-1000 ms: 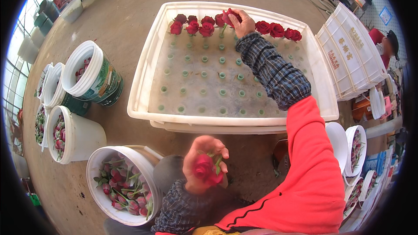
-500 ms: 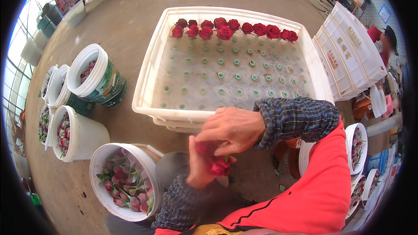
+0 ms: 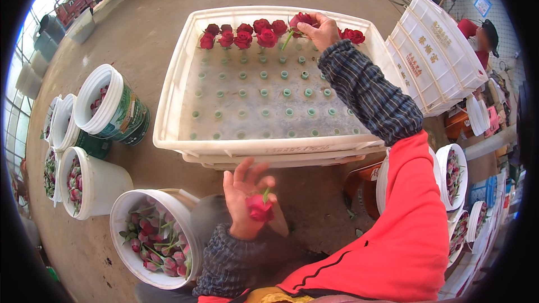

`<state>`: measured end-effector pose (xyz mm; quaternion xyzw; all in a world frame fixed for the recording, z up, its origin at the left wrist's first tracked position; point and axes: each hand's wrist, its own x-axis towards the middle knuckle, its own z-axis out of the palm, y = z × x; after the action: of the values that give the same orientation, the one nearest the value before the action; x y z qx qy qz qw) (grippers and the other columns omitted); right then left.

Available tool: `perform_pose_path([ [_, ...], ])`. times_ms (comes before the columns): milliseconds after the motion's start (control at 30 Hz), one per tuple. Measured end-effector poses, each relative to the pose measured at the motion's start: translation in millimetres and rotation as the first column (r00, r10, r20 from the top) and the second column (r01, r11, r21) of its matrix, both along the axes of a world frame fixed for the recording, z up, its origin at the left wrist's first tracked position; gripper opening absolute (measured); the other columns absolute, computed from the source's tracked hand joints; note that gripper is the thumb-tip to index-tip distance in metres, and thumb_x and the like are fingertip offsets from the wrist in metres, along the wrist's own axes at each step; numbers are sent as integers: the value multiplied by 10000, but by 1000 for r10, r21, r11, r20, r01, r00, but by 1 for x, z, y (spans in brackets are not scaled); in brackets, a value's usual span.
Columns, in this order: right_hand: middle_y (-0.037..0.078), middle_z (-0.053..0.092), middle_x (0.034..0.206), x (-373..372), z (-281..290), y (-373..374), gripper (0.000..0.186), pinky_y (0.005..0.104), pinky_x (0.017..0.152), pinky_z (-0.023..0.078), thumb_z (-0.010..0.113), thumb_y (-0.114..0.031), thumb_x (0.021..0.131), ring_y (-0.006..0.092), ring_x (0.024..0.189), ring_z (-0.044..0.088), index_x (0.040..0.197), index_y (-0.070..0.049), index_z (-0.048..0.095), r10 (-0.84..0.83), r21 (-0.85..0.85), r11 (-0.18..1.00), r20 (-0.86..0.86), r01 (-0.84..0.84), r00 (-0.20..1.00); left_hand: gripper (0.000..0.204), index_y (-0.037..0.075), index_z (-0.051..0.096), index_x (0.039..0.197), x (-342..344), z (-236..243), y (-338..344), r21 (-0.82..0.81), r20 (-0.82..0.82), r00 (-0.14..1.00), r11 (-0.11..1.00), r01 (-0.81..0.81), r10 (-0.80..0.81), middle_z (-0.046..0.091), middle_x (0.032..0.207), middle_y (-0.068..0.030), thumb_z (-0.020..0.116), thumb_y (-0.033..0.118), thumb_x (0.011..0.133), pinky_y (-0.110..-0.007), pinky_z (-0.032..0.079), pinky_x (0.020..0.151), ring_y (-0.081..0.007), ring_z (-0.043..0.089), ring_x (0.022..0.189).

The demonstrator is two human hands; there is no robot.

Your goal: The person picks red roses from a white bucket, removes outer petals by hand, and places the trimmed roses into a perforated tray. The person repeats this process, filling the tray with prepared roses.

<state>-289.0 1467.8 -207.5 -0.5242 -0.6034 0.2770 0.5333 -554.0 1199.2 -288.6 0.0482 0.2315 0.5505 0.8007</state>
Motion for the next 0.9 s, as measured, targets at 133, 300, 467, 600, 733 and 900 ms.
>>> perform_pose_path([
  [133,94,683,928,11,-51,55,370,290,753,513,705,-203,779,153,820,635,1058,27,623,-162,139,981,179,139,970,533,82,521,1172,1,-5,0,-14,-12,1000,1000,-12,11,572,1042,-133,325,527,953,-380,550,525,-272,543,820],
  [300,184,672,985,14,-71,69,462,358,823,502,699,-308,743,294,920,648,1069,10,624,-262,159,963,340,219,903,526,97,506,1180,-1,-8,1,2,6,1000,1000,14,-14,564,1039,-148,279,519,963,-399,542,542,-286,565,823],
  [467,198,666,1002,17,-64,67,463,361,837,501,690,-310,748,305,946,643,1077,10,626,-270,189,958,352,215,896,526,86,513,1159,-1,-7,2,15,21,999,1000,26,-27,572,1005,-152,273,512,967,-401,543,540,-290,560,831],
  [600,193,669,1004,15,-61,60,468,352,821,509,695,-304,748,287,916,655,1080,18,624,-253,202,961,353,190,901,527,82,518,1148,-1,-7,2,15,32,999,1000,27,-28,575,987,-153,270,511,968,-399,545,539,-292,560,829],
  [733,163,681,961,11,-57,56,421,333,786,517,692,-286,758,246,868,660,1055,6,631,-253,205,959,322,194,912,527,83,523,1139,0,-7,2,17,47,998,999,30,-31,575,984,-151,271,513,967,-395,547,541,-292,558,828],
  [900,128,686,911,16,-60,61,365,320,759,518,697,-264,768,218,834,658,1022,-8,639,-218,253,954,232,158,948,525,85,525,1134,-1,-7,1,26,57,998,999,39,-41,574,977,-146,276,516,966,-392,546,543,-289,555,834],
])
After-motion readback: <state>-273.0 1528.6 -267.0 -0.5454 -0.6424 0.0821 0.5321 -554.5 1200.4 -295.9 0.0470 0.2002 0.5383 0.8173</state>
